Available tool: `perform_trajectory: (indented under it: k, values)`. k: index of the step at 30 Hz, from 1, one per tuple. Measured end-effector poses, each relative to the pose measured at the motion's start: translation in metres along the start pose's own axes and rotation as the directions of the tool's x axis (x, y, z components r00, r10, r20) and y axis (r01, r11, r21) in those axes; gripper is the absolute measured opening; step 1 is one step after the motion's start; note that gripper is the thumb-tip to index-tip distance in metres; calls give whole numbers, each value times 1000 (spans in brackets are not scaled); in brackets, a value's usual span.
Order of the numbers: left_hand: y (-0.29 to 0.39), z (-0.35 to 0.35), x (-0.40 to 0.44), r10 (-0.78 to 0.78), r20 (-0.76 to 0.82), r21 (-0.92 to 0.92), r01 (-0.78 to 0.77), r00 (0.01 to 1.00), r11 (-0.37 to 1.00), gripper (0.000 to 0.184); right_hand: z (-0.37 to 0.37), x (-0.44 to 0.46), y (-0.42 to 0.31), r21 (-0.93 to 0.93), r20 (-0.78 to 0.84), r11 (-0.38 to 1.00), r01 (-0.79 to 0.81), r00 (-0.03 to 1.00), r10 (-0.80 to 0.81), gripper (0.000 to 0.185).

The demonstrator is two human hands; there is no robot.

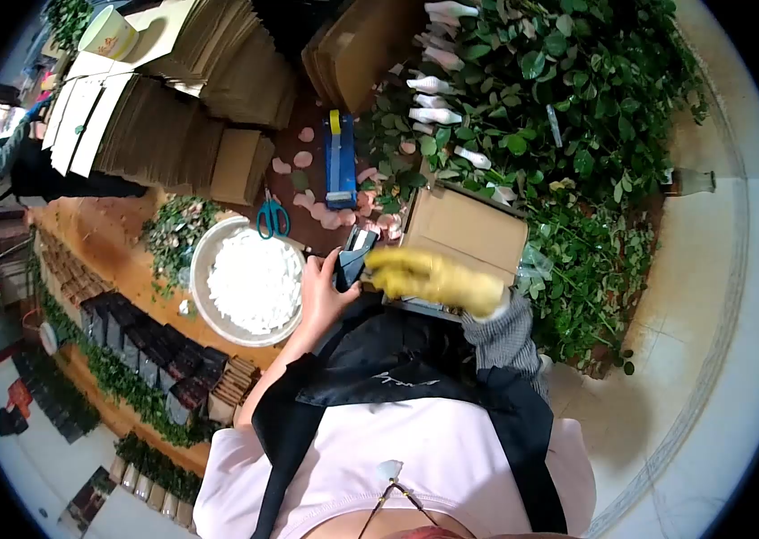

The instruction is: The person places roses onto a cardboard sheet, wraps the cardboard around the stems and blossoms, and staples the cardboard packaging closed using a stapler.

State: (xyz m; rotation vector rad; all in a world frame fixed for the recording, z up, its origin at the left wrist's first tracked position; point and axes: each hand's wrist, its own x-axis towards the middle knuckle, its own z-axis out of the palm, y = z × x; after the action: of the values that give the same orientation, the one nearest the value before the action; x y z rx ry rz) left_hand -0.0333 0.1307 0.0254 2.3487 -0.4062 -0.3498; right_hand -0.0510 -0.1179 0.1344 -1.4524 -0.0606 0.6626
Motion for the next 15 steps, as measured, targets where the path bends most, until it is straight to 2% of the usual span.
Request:
perform_trajectory:
  k: [1, 2, 3, 5, 7, 8, 9, 11, 13, 15]
  values:
    - [-13, 0, 12, 48, -3, 168, -46, 999, 985, 76, -3, 36, 13, 29, -117, 967, 253, 962, -248, 50]
    - [-26, 7, 26, 33, 18, 235, -36, 999, 971, 75, -8, 70, 13, -3, -307, 960, 279, 914, -267, 50]
    - [-32, 10, 38, 46, 40, 275, -55, 998, 960, 76, -13, 102, 9, -39, -482, 953, 302, 830, -282, 50]
    - [-37, 11, 60, 190, 7, 279, -184, 982, 943, 79, -20, 156, 1, -98, -689, 988, 120, 708, -154, 48]
    - [-40, 15, 73, 254, -20, 316, -235, 967, 919, 78, -42, 188, 5, 222, -482, 966, -129, 847, 224, 43]
    - [-37, 9, 72, 298, -80, 340, -255, 951, 905, 76, -43, 192, 8, 340, -376, 937, -83, 901, 216, 37]
    - [-28, -5, 75, 342, -145, 365, -271, 929, 891, 74, -34, 191, 6, 237, -504, 966, 107, 863, 28, 30]
    - [-32, -22, 68, 227, -169, 168, -199, 959, 966, 66, -15, 166, -17, 66, -683, 997, 36, 730, 19, 26]
    - [-50, -27, 56, 212, -260, 62, -203, 942, 977, 49, 3, 139, 15, 251, -511, 954, 162, 860, -11, 24]
    - [-75, -13, 49, -55, -138, -304, 10, 989, 953, 44, 30, 132, 32, 419, -406, 899, -126, 860, 310, 24]
